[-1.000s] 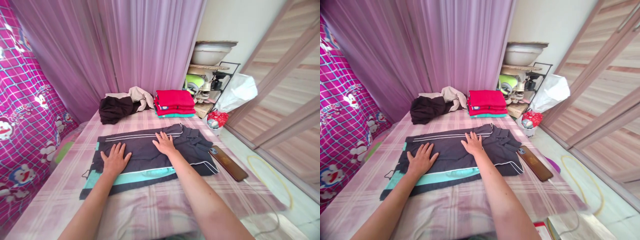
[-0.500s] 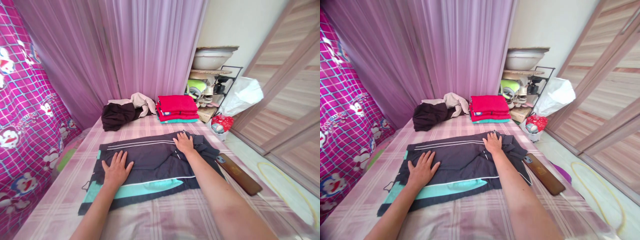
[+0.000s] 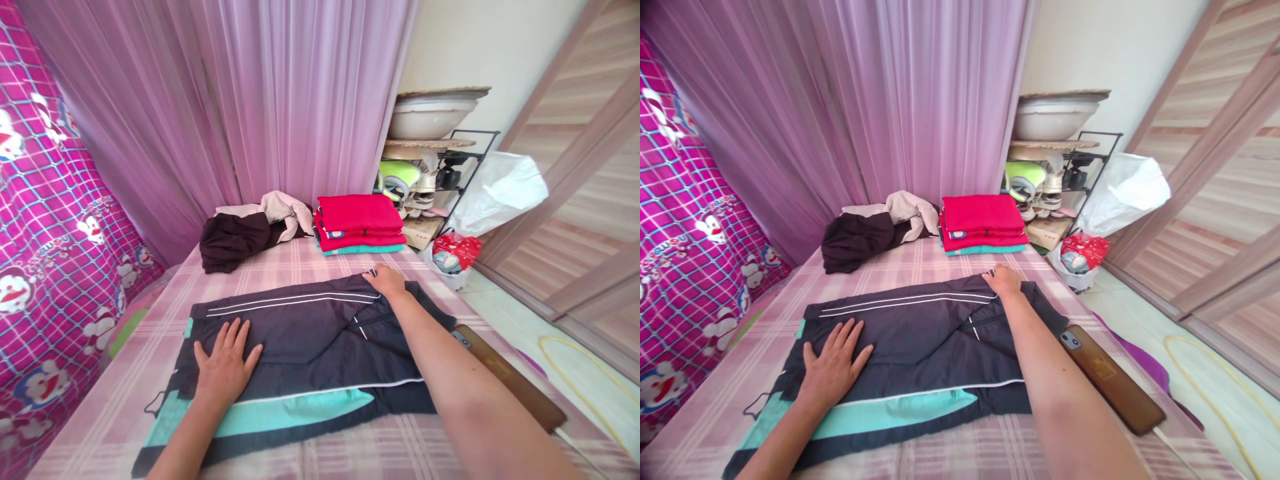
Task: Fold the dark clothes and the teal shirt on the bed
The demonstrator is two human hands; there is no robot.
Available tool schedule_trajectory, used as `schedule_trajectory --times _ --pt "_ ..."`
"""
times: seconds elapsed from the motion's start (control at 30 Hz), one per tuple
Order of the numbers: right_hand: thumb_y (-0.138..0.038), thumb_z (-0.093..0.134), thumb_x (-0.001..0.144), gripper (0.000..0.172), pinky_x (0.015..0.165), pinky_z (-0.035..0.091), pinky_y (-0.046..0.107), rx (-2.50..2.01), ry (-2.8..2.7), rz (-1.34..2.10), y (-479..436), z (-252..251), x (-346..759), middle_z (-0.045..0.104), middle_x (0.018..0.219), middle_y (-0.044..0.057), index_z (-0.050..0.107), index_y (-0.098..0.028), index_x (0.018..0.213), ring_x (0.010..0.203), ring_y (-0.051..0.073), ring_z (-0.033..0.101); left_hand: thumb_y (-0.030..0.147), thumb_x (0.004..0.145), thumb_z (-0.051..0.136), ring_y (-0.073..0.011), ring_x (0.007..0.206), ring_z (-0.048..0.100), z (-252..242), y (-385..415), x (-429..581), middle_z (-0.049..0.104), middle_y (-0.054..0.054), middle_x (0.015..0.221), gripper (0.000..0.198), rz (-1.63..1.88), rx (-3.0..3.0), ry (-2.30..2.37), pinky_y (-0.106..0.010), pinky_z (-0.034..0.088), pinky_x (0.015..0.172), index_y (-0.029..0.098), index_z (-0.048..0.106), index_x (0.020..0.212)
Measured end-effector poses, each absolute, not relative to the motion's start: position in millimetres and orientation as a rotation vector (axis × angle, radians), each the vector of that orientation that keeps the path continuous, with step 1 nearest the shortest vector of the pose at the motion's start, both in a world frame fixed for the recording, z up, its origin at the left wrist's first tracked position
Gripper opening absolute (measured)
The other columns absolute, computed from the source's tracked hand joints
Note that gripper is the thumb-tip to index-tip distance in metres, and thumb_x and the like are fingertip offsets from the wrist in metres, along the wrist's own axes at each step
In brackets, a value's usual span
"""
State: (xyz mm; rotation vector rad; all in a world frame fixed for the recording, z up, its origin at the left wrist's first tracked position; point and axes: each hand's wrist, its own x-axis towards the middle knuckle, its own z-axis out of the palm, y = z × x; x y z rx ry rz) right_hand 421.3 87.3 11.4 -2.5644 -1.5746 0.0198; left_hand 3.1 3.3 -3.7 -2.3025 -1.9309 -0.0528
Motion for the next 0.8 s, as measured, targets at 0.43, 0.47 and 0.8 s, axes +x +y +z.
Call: schedule_trajectory --times 0.43,0.47,0.8 --pt "-0.038 0.050 0.094 0.048 0.096 0.042 0.041 -2.505 -1.574 -0.035 85 23 407 0.062 0.130 0.019 0.054 -0.014 0.136 0.119 0.031 0.056 0.047 0.095 0.038 -0.0345 0.145 0.030 -2 4 4 0.036 -0.008 0.158 0.057 -0.009 -2.305 -1.961 -0.076 0.014 0.110 0.029 0.041 0.148" --pt "-0.037 0.049 0.095 0.050 0.099 0.040 0.043 -2.443 -1.600 -0.081 82 29 401 0.058 0.135 0.018 0.051 -0.014 0.139 0.123 0.032 0.053 0.048 0.095 0.038 -0.0348 0.145 0.030 -2 3 4 0.036 -0.008 0.158 0.056 -0.021 -2.305 -1.960 -0.076 0.013 0.110 0.030 0.042 0.148" --pt "-0.047 0.028 0.101 0.053 0.118 0.017 0.049 -2.062 -2.196 0.119 38 -8 317 0.037 0.157 0.007 0.045 -0.027 0.147 0.146 0.023 0.028 0.051 0.095 0.036 -0.0340 0.144 0.031 3 1 5 0.036 -0.010 0.158 0.057 -0.052 -2.346 -1.989 -0.076 0.014 0.109 0.027 0.043 0.147"
